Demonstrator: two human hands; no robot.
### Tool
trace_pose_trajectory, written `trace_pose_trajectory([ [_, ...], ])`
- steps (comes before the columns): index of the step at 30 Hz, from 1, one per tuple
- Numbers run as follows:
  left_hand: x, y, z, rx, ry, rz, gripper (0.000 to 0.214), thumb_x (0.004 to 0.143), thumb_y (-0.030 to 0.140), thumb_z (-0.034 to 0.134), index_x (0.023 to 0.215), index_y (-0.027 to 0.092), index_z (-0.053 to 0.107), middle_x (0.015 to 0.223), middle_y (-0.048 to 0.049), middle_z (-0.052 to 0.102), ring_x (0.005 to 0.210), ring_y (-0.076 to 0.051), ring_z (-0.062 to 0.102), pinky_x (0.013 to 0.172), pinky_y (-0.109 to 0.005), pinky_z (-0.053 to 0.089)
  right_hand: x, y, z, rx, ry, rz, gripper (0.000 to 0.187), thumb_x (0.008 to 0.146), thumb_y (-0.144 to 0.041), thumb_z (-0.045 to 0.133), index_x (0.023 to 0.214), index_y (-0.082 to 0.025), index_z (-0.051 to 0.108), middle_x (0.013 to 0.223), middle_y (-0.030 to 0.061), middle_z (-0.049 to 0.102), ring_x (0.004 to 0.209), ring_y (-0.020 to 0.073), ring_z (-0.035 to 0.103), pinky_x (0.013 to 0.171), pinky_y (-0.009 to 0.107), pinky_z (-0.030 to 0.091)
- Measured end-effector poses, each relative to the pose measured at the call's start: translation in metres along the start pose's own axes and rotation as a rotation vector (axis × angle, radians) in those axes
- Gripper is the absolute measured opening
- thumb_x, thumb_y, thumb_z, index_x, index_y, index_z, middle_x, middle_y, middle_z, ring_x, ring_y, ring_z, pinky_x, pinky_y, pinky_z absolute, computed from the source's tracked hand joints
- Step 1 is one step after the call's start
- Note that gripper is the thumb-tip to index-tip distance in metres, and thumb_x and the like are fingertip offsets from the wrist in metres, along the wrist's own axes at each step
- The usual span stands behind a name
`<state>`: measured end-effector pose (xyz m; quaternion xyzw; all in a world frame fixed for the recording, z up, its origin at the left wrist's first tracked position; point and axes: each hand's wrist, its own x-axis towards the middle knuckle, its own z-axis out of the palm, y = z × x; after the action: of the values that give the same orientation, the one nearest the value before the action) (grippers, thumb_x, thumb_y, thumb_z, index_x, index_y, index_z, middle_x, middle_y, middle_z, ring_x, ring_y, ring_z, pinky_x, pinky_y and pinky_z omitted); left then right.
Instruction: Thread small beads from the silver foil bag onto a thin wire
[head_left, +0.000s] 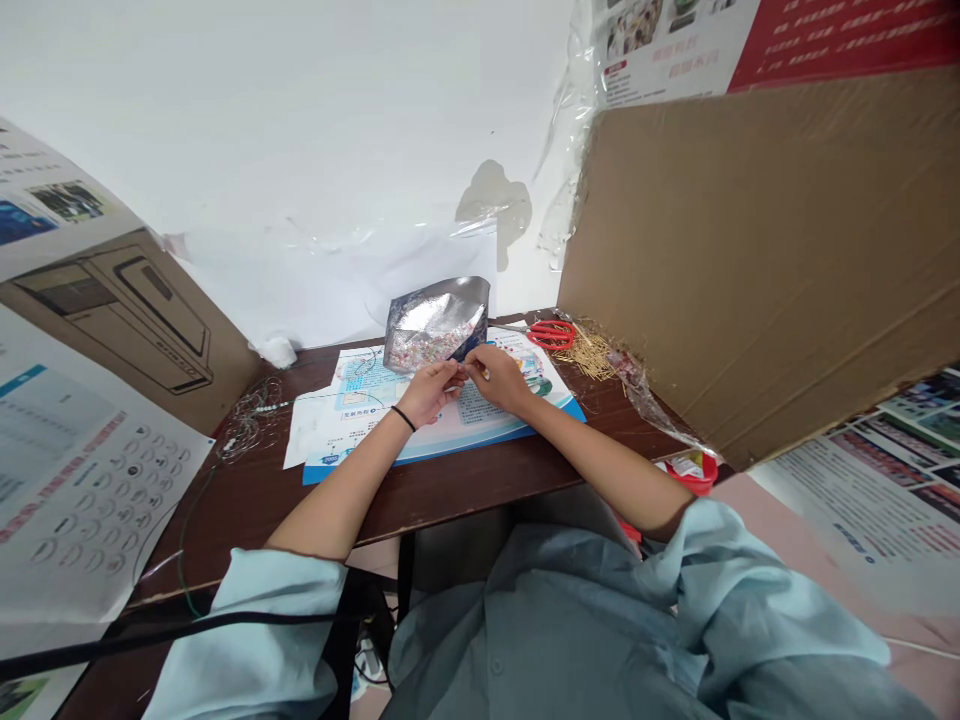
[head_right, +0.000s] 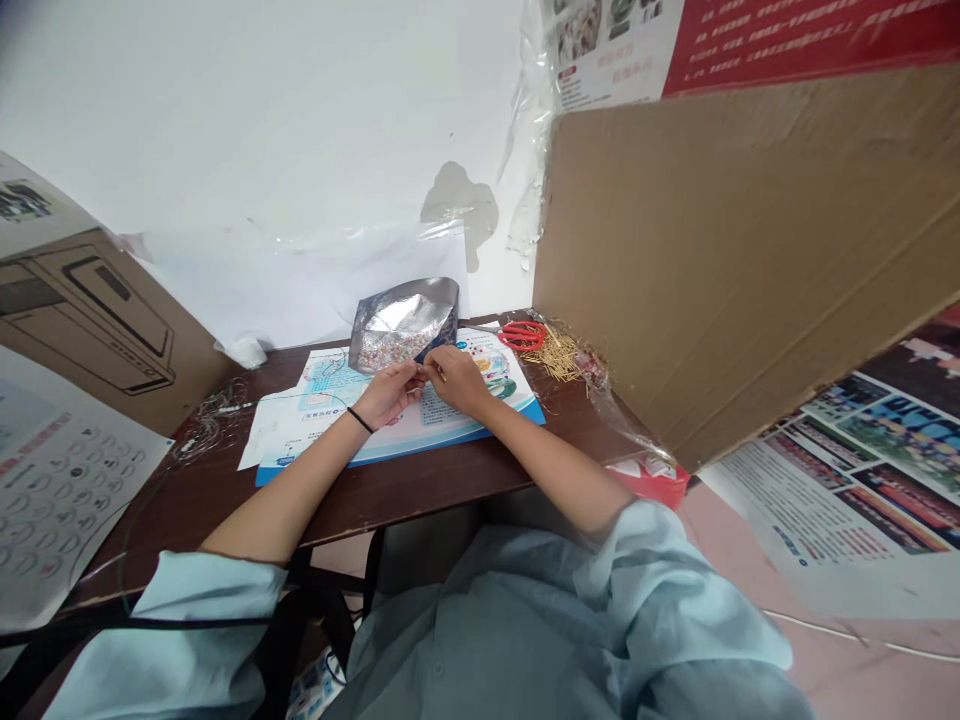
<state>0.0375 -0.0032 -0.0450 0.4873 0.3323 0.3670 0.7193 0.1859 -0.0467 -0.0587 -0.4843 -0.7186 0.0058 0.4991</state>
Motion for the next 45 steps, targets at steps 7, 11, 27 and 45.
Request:
trace_pose_trajectory([
  [7,0.0,0.001,0.0,-0.018,0.023,-0.013,0.027,0.068,0.033,0.081,0.07,0.012,0.064,0.068,-0.0032,0.063,0.061,-0.009,0.054,0.057,-0.021,0.042,0.0,0.001,0.001,-0.023,0.008,0.0,0.014,0.086,-0.02,0.047,0.074,-0.021,0.051,0.073,0.0025,0.056,0.071,0.0168,0.048,0.069,0.03,0.036],
  [11,0.0,0.001,0.001,-0.023,0.046,-0.019,0.025,0.068,0.031,0.081,0.069,0.012,0.064,0.065,-0.003,0.062,0.06,-0.009,0.054,0.056,-0.021,0.042,0.0,0.002,0.002,-0.025,0.006,-0.013,0.013,0.086,-0.021,0.049,0.074,-0.02,0.054,0.073,0.0028,0.058,0.071,0.017,0.049,0.07,0.03,0.037],
  [27,0.005,-0.01,-0.004,0.184,0.065,0.105,0.038,0.065,0.047,0.079,0.07,0.012,0.064,0.066,-0.002,0.058,0.064,-0.011,0.052,0.052,-0.021,0.04,0.0,0.004,0.001,-0.018,-0.056,0.048,0.005,0.083,-0.02,0.059,0.08,-0.019,0.061,0.073,0.0013,0.059,0.071,0.0157,0.051,0.069,0.028,0.038],
  [45,0.012,0.03,-0.026,-0.263,0.362,0.017,0.023,0.091,0.008,0.048,0.069,0.014,0.051,0.059,-0.0013,0.056,0.051,-0.006,0.055,0.047,-0.011,0.044,0.005,-0.001,-0.006,0.156,-0.003,0.205,0.006,0.076,-0.021,0.051,0.07,-0.02,0.051,0.07,-0.0004,0.057,0.068,0.0135,0.05,0.069,0.027,0.039],
])
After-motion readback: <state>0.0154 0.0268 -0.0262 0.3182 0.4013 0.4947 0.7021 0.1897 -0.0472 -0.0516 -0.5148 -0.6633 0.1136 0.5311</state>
